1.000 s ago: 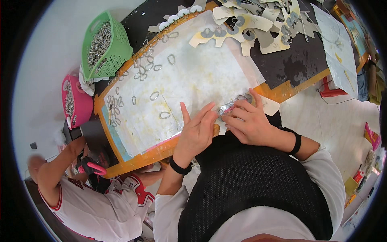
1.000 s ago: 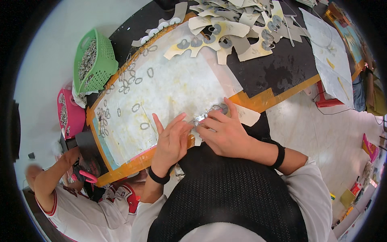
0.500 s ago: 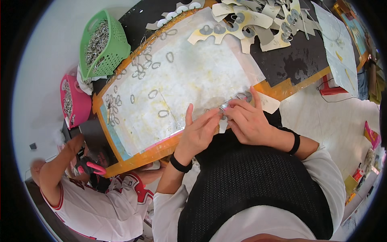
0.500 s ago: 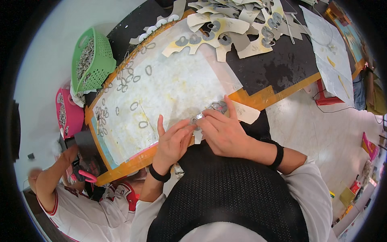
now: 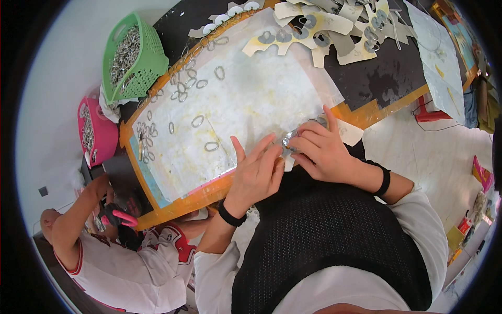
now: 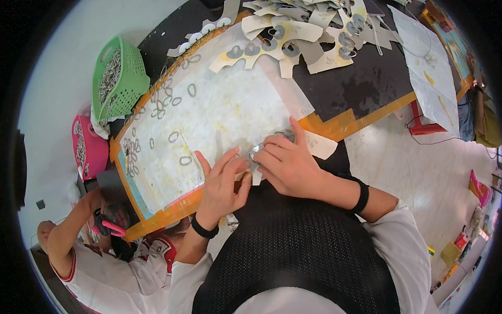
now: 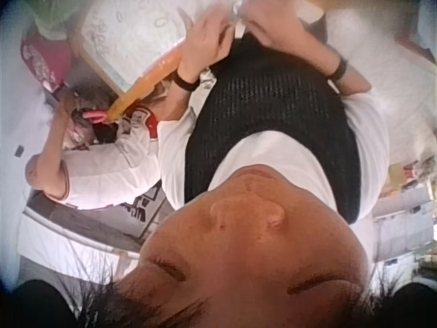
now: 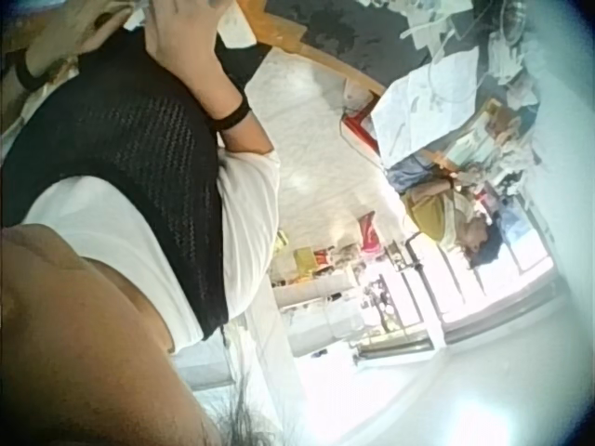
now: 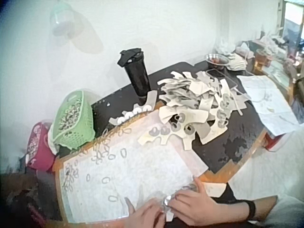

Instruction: Applying small decorative or functional components to shoe upper material.

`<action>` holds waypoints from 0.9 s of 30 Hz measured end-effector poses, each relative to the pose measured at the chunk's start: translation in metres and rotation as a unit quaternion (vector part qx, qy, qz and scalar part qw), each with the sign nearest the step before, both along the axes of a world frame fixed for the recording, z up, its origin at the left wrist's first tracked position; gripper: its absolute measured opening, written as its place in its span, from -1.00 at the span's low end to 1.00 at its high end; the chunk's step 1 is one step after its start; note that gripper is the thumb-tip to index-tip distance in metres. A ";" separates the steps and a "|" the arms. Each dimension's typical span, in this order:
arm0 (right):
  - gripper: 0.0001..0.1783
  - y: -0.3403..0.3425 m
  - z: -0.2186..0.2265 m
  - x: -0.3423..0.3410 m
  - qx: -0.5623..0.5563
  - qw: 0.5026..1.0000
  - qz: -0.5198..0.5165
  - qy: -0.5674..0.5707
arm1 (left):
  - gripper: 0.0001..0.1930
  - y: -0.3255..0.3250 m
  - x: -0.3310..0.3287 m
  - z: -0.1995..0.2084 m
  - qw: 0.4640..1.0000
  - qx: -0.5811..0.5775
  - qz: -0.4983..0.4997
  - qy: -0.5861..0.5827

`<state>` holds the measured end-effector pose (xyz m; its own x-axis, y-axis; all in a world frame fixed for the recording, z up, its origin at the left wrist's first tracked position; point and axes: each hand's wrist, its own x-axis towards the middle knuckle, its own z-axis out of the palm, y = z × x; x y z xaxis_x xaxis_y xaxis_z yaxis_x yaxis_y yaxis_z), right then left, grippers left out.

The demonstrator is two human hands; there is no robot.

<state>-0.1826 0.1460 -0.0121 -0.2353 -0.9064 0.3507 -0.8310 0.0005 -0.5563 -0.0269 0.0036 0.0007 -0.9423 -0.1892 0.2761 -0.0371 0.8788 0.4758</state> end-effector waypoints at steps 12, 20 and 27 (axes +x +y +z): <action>-0.85 0.000 -0.001 -0.001 -0.018 0.999 -0.018 0.023 | -0.82 0.005 -0.008 -0.005 0.998 -0.069 0.010 0.001; -0.89 0.006 -0.015 -0.007 -0.066 0.989 0.016 0.130 | -0.81 0.005 0.000 -0.009 0.991 -0.132 -0.023 0.000; -0.87 0.013 0.001 -0.006 -0.005 0.991 0.069 0.116 | -0.70 0.011 0.010 -0.009 0.992 -0.122 -0.018 -0.031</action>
